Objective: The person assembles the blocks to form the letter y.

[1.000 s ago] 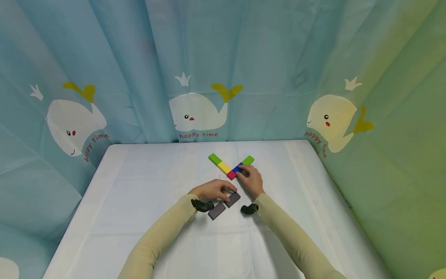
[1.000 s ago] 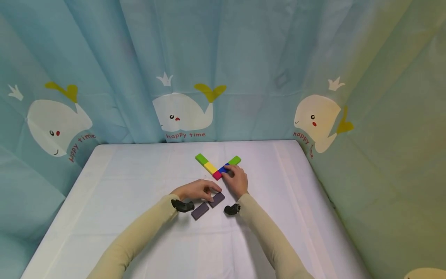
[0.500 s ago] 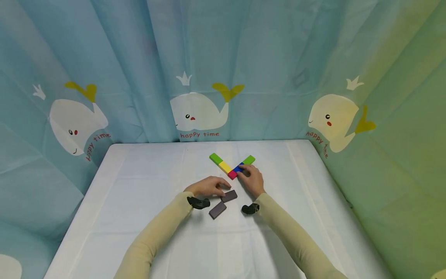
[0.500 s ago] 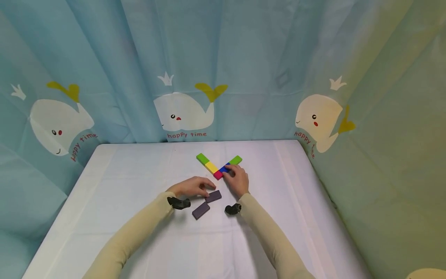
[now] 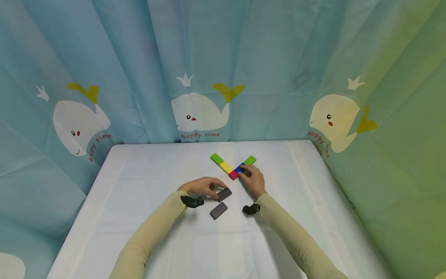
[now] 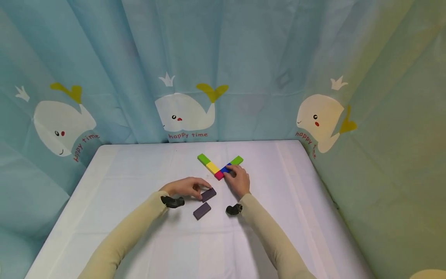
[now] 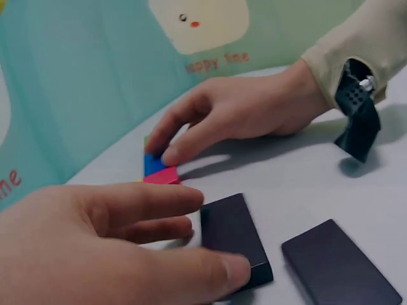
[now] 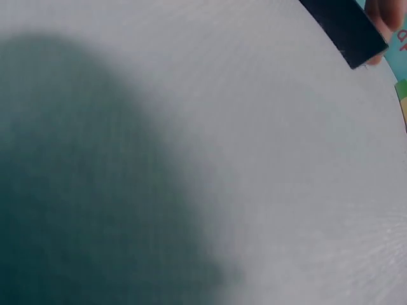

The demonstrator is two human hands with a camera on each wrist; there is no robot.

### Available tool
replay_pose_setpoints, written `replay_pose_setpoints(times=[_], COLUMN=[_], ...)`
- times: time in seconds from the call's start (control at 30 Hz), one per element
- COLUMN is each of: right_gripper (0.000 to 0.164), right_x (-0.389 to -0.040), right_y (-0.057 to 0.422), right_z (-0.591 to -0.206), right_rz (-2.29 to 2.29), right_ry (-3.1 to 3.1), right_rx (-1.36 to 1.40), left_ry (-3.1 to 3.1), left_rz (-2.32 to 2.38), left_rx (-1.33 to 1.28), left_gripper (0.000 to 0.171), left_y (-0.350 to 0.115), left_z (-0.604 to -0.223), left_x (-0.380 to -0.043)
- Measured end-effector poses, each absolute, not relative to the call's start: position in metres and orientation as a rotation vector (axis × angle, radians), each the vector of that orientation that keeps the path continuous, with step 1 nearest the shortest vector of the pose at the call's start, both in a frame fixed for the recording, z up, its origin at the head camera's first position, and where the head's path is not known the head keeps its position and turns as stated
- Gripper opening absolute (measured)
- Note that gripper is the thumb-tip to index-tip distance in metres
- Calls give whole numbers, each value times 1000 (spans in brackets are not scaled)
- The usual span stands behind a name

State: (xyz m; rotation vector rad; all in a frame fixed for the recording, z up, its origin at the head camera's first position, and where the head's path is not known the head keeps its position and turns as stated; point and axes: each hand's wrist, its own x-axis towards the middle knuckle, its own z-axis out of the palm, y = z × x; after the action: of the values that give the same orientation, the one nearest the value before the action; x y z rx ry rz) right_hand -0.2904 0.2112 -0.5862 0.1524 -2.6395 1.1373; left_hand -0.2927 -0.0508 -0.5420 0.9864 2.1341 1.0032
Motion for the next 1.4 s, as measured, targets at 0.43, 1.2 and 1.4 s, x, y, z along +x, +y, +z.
replay_pose_setpoints(times=[0.43, 1.2, 1.4], right_gripper=[35, 35, 37], right_x=[-290, -292, -289], right_y=[213, 214, 213], right_z=[-586, -589, -589], right_rz=[1130, 1089, 1100], right_ry=[-2610, -2575, -2585], right_rx=[183, 200, 188], left_ry=[2141, 2457, 2472], left_rz=[886, 1020, 1011], left_rx=[1061, 966, 935], left_gripper=[57, 35, 35], left_y=[-38, -28, -23], left_z=[-546, -546, -550], left_x=[-297, -315, -318])
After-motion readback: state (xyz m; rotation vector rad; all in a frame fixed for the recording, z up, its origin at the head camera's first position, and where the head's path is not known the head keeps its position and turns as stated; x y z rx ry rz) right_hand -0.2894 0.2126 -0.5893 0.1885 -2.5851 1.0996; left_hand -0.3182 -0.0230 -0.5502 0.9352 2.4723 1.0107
